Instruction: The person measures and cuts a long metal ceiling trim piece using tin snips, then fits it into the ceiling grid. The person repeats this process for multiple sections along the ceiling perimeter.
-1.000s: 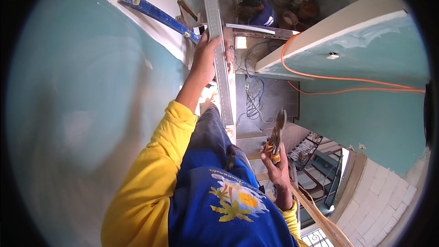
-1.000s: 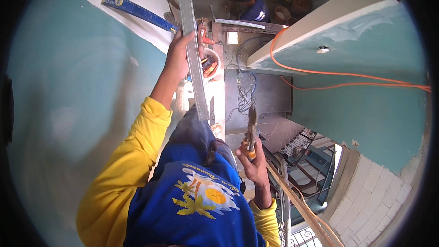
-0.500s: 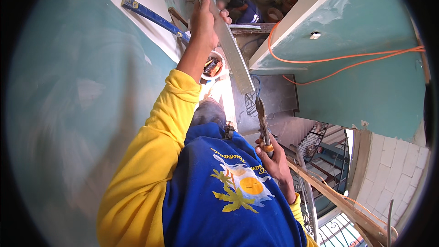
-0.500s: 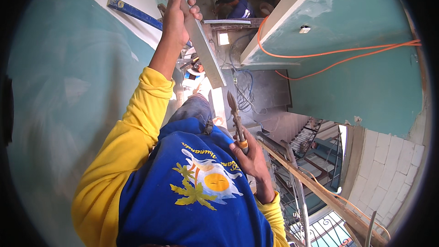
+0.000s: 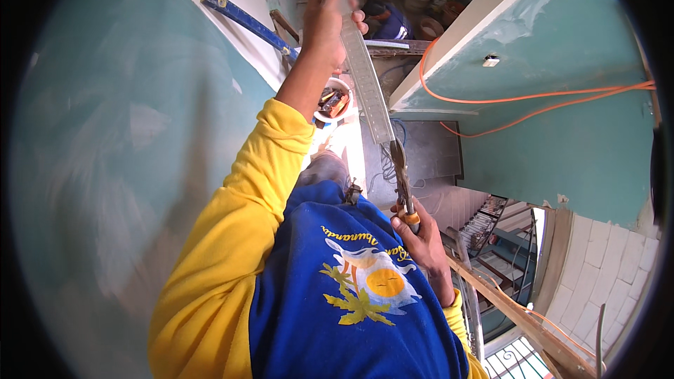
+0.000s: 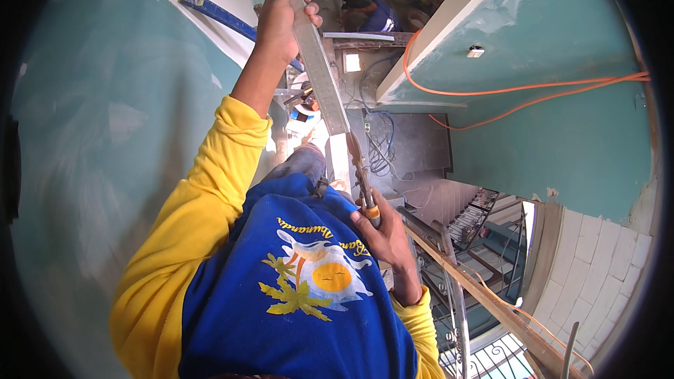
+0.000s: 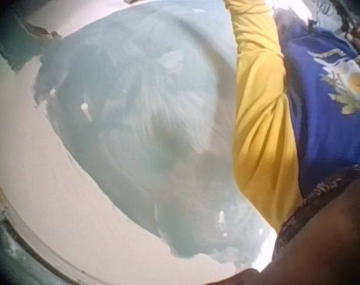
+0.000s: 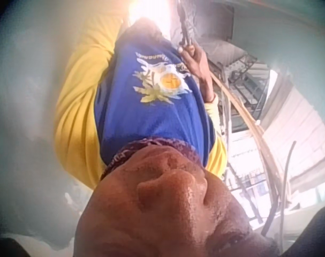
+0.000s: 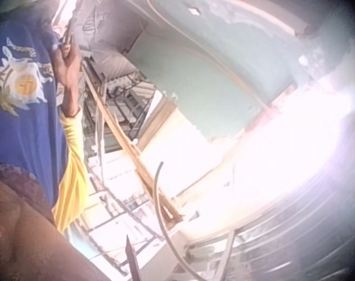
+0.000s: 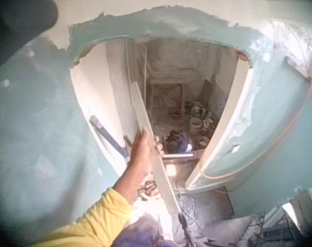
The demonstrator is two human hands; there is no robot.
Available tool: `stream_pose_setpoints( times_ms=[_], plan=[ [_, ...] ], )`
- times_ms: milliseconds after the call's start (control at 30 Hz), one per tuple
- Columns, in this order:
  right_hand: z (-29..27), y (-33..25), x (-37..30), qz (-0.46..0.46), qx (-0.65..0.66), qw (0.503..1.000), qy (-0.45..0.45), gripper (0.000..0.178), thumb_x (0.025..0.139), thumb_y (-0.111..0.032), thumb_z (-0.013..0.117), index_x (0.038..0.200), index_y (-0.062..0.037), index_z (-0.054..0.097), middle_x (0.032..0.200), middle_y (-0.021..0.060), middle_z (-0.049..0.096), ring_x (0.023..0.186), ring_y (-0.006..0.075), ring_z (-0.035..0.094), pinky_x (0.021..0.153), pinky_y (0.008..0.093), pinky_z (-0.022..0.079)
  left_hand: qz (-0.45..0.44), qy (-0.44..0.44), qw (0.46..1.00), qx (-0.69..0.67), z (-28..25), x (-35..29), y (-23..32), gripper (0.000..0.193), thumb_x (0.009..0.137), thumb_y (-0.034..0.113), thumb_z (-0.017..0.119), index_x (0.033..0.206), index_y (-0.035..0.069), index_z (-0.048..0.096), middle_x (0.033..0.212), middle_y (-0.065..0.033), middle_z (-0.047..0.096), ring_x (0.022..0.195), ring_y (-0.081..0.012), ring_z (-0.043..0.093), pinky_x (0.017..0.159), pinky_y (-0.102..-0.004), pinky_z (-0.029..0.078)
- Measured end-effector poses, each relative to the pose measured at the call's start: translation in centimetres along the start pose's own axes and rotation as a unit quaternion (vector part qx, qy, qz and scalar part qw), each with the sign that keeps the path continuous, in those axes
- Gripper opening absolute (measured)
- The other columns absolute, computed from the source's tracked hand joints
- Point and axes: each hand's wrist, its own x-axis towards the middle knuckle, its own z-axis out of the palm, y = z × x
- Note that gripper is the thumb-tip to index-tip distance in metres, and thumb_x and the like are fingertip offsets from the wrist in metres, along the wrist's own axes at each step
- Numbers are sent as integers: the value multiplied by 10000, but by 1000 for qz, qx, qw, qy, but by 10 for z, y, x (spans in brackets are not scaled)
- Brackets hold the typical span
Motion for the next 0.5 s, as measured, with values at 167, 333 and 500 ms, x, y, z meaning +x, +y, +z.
stream_pose_setpoints(
  times_ms=[167,333,500],
  plan=[
    [-3,1,8,-23,1,1000,-4,504,990,-312,749,1379,-21,616,1082,162,765,1042,274,717,977,420,521,9,-2,1000,7,5,-3,3,264,1150,390,522,1311,186,475,977,-78,573,742,-188,562,643,-362,509],
    [-6,-5,12,-22,1,999,-23,476,990,-316,748,1339,-16,627,1073,158,761,1031,261,707,976,416,515,27,-3,999,23,6,-6,6,271,1143,387,544,1331,198,496,978,-83,576,744,-197,578,648,-368,520],
    [-8,-6,14,-24,-3,999,-23,490,988,-321,754,1349,-16,625,1081,152,758,1041,247,699,982,410,512,45,-6,998,31,7,-4,7,270,1140,363,547,1340,191,485,953,-93,587,673,-189,594,592,-369,525]
  ],
)
